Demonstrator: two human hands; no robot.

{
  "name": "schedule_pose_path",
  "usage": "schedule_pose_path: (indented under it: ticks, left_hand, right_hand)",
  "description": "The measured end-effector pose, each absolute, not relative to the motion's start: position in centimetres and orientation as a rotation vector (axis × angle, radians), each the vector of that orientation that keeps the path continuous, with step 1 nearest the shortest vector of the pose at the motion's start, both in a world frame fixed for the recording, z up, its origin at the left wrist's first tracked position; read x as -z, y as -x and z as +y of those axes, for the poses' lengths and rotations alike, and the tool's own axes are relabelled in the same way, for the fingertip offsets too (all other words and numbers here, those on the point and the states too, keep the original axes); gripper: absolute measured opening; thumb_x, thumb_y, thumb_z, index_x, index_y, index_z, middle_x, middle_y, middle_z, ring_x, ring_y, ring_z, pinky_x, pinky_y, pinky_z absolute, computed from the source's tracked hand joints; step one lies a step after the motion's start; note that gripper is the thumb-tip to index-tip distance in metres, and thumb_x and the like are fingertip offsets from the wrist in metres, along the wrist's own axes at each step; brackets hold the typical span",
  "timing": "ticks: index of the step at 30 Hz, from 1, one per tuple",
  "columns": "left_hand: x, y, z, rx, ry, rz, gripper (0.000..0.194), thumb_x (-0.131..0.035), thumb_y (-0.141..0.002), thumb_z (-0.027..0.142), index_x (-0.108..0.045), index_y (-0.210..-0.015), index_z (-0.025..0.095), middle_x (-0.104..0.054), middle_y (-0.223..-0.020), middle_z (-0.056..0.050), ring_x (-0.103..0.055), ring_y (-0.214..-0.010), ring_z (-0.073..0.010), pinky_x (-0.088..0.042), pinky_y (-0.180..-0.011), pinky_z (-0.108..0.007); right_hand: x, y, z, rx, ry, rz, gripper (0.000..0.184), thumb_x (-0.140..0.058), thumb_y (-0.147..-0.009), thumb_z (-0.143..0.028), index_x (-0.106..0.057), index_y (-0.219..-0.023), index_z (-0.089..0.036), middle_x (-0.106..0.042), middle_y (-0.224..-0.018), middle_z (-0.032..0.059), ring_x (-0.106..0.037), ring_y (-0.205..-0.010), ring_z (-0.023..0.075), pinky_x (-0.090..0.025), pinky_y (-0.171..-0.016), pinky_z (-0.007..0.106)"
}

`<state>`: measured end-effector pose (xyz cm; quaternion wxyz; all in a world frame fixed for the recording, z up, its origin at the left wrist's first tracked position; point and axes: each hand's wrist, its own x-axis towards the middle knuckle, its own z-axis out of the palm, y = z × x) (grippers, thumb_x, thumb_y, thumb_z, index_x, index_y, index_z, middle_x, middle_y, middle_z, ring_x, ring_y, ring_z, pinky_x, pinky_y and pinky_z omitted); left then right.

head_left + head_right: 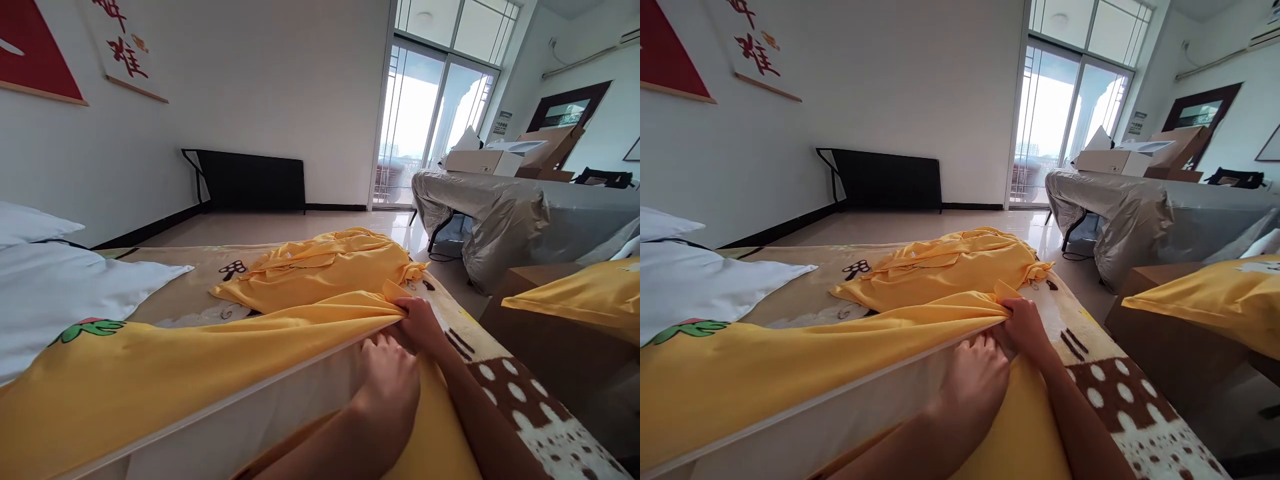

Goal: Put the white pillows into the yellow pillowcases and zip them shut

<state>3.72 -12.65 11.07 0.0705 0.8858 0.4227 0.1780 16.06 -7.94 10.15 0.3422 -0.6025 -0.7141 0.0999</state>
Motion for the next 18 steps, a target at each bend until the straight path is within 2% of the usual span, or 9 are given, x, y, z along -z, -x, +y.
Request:
schedule_pose_path:
  ticks: [2, 5, 7, 10, 12, 14, 16, 18]
  left_hand:
    - [-12.8, -3.7, -13.3, -0.357, -2.804, 1.370, 0.022, -0.054, -0.076, 0.007, -0.068, -0.092, 0.010, -0.065, -0.084, -0.019, -0.060, -0.083, -0.0319, -0.047, -0.066, -0.041]
    - [-13.8, -3.1, -11.4, -0.466, -2.970, 1.473, 0.036, -0.039, -0.083, 0.007, -0.059, -0.114, 0.006, -0.062, -0.101, -0.021, -0.057, -0.094, -0.0304, -0.046, -0.074, -0.042]
    - [-13.2, -2.6, -9.3, -0.489, -3.023, 1.429, 0.034, -0.037, -0.084, 0.007, -0.061, -0.109, 0.005, -0.061, -0.102, -0.019, -0.056, -0.097, -0.0297, -0.044, -0.081, -0.043]
    - [-11.7, -1.9, -7.2, -0.435, -3.087, 1.188, 0.026, -0.042, -0.084, 0.009, -0.066, -0.092, 0.010, -0.063, -0.096, -0.013, -0.057, -0.093, -0.0250, -0.042, -0.083, -0.039]
    - [-11.2, -1.7, -6.9, -0.472, -3.145, 0.974, 0.023, -0.045, -0.086, 0.014, -0.067, -0.093, 0.013, -0.064, -0.098, -0.010, -0.057, -0.093, -0.0221, -0.041, -0.085, -0.036]
    - [-11.1, -1.7, -7.2, -0.509, -3.181, 0.811, 0.022, -0.049, -0.086, 0.020, -0.069, -0.094, 0.015, -0.065, -0.101, -0.008, -0.057, -0.093, -0.0208, -0.041, -0.086, -0.035]
    - [-11.2, -1.8, -7.6, -0.545, -3.179, 0.704, 0.021, -0.052, -0.085, 0.024, -0.069, -0.091, 0.016, -0.065, -0.104, -0.008, -0.058, -0.094, -0.0206, -0.041, -0.087, -0.035]
    - [-11.4, -1.8, -7.9, -0.552, -3.151, 0.618, 0.019, -0.052, -0.085, 0.024, -0.069, -0.084, 0.016, -0.066, -0.103, -0.008, -0.059, -0.095, -0.0203, -0.041, -0.089, -0.034]
  right_hand:
    - [-10.3, -16.1, -8.1, -0.230, 1.579, -1.919, 0.015, -0.052, -0.064, -0.015, -0.067, -0.060, -0.016, -0.068, -0.061, 0.0027, -0.054, -0.061, 0.0145, -0.032, -0.055, 0.023]
    - [-10.4, -16.2, -8.2, -0.256, 1.563, -2.001, 0.014, -0.053, -0.063, -0.011, -0.067, -0.060, -0.014, -0.071, -0.067, 0.0059, -0.056, -0.062, 0.0152, -0.031, -0.054, 0.023]
    - [-10.6, -16.4, -8.2, -0.352, 1.520, -2.043, 0.017, -0.054, -0.062, -0.010, -0.069, -0.067, -0.015, -0.073, -0.073, 0.0050, -0.058, -0.066, 0.0159, -0.034, -0.057, 0.023]
    - [-11.1, -17.4, -8.4, -0.520, 1.394, -2.126, 0.018, -0.058, -0.066, -0.013, -0.072, -0.077, -0.017, -0.073, -0.077, 0.0005, -0.060, -0.071, 0.0164, -0.039, -0.061, 0.022]
    - [-11.5, -18.7, -8.6, -0.653, 1.272, -2.192, 0.018, -0.064, -0.069, -0.020, -0.073, -0.085, -0.020, -0.073, -0.080, -0.0015, -0.061, -0.073, 0.0164, -0.043, -0.064, 0.022]
    - [-11.5, -20.4, -8.5, -0.874, 1.125, -2.199, 0.027, -0.068, -0.071, -0.033, -0.072, -0.095, -0.022, -0.073, -0.087, -0.0003, -0.063, -0.080, 0.0181, -0.047, -0.070, 0.024]
    - [-11.0, -22.1, -8.0, -1.079, 1.046, -2.064, 0.036, -0.065, -0.073, -0.046, -0.073, -0.095, -0.019, -0.072, -0.090, 0.0036, -0.064, -0.084, 0.0199, -0.050, -0.075, 0.028]
    - [-10.0, -23.4, -7.2, -1.167, 1.071, -1.855, 0.041, -0.062, -0.076, -0.053, -0.073, -0.086, -0.015, -0.071, -0.082, 0.0067, -0.064, -0.078, 0.0190, -0.050, -0.074, 0.030]
